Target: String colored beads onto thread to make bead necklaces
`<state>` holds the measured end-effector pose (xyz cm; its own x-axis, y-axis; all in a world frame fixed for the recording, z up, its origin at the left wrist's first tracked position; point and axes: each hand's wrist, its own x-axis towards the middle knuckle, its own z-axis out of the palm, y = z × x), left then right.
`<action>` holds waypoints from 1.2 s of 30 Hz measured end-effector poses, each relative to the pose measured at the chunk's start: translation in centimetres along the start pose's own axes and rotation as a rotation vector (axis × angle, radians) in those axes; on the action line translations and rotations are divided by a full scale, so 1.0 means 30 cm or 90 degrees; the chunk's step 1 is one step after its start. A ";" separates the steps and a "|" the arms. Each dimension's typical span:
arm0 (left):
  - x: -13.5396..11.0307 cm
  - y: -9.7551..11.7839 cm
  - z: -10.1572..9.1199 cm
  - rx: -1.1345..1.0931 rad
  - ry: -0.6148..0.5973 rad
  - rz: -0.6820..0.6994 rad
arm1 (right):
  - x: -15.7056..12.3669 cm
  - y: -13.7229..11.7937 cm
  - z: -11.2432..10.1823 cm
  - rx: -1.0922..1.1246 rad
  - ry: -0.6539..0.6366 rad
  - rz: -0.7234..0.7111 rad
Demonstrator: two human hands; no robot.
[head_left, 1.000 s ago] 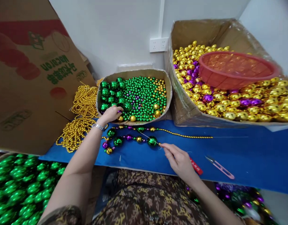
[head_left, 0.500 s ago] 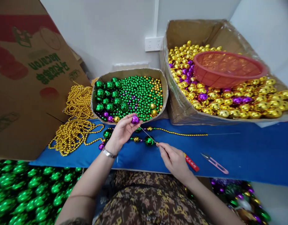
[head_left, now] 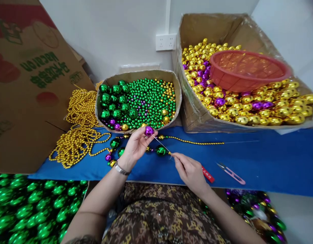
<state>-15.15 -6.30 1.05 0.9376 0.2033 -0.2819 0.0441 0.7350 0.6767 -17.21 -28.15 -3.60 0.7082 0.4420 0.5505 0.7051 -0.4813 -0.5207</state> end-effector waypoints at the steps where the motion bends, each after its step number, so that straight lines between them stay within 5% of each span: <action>1: 0.001 -0.001 -0.002 0.004 0.000 0.006 | -0.001 0.002 0.000 -0.007 0.002 -0.005; 11: -0.028 -0.042 0.008 0.062 -0.043 0.058 | -0.004 0.016 0.006 -0.128 -0.009 -0.046; 17: -0.064 -0.115 0.008 0.119 -0.086 0.063 | 0.009 -0.005 0.019 0.016 -0.020 0.042; 21: -0.078 -0.131 0.001 0.219 -0.143 0.039 | 0.013 0.000 0.025 -0.008 0.012 0.011; 25: -0.029 -0.057 0.003 0.398 -0.222 0.150 | 0.013 0.019 0.007 -0.012 0.029 0.054; 30: 0.167 0.062 0.019 0.860 -0.150 0.365 | 0.004 0.047 -0.023 -0.029 0.051 0.092; 33: 0.282 0.063 0.037 1.242 -0.193 0.321 | 0.004 0.053 -0.023 -0.030 0.051 0.094; 36: 0.346 0.039 0.055 1.333 -0.212 0.263 | 0.005 0.054 -0.023 -0.034 0.045 0.087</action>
<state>-4.82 -4.40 0.03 0.9901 -0.1389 -0.0215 -0.1276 -0.9525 0.2764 -15.98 -29.38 -3.92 0.7923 0.3158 0.5220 0.5977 -0.5738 -0.5600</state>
